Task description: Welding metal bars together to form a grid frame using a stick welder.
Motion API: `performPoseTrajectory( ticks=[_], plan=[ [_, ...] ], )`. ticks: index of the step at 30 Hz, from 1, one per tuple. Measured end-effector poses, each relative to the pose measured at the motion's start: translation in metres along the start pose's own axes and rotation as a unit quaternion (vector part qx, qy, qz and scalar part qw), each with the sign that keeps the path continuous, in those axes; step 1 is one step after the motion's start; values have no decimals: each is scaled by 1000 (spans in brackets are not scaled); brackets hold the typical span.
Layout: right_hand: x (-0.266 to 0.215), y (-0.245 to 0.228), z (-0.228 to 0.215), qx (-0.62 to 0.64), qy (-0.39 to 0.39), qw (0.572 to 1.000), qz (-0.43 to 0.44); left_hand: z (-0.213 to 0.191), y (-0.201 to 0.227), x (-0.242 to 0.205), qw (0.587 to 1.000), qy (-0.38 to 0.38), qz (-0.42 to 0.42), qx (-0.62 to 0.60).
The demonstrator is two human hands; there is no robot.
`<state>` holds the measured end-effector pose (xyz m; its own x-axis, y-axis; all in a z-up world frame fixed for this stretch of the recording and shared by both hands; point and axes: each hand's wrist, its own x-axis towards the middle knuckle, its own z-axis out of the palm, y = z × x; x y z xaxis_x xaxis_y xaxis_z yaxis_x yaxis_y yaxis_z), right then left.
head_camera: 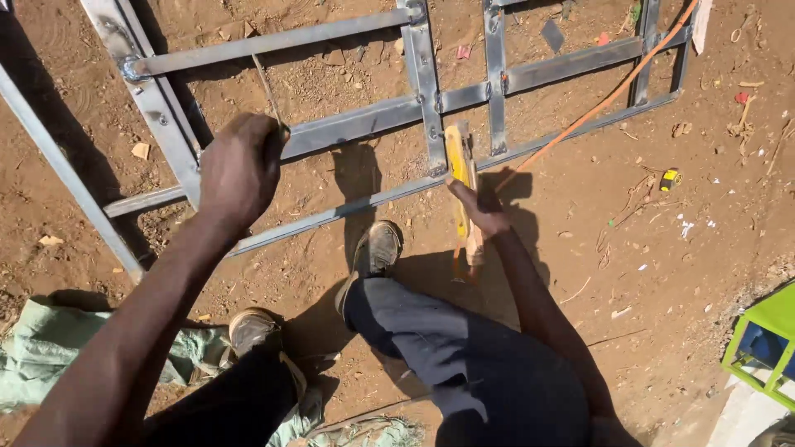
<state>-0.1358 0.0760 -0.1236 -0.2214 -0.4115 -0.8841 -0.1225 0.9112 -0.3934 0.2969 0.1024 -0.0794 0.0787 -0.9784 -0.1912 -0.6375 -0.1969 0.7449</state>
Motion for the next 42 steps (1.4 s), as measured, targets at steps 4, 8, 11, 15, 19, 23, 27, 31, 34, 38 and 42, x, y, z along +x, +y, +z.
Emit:
performPoseTrajectory(
  ticks=[4, 8, 11, 15, 19, 23, 27, 31, 34, 38, 42],
  plan=[
    [61, 15, 19, -414, 97, 883, -200, 34, -37, 30, 981, -158, 37, 105],
    [21, -16, 53, -341, 21, 881, -328, 35, -51, 48, 973, -178, 80, 118],
    [17, -10, 60, -229, 106, 960, -125, 28, -50, 68, 969, -118, 200, 82],
    [43, 3, 49, -311, 2, 915, -256, 4, -30, 99, 984, -55, 156, 69],
    [49, 15, 57, -297, -3, 926, -233, -6, -43, 106, 982, 5, 177, 63],
    [34, 8, 71, -271, 41, 928, -254, -4, -79, 111, 973, 27, 204, 99],
    [22, -2, 79, -272, 50, 935, -219, -7, -84, 111, 979, 33, 177, 100],
    [32, 1, 73, -344, 86, 917, -184, -9, -81, 109, 983, 26, 164, 80],
    [24, -3, 81, -291, 87, 940, -156, -8, -84, 113, 981, 29, 150, 118],
    [48, 23, 64, -289, 61, 861, -414, -9, -80, 113, 983, 29, 158, 85],
    [42, 12, 69, -293, 65, 919, -254, -8, -76, 112, 986, 20, 135, 94]
  ],
)
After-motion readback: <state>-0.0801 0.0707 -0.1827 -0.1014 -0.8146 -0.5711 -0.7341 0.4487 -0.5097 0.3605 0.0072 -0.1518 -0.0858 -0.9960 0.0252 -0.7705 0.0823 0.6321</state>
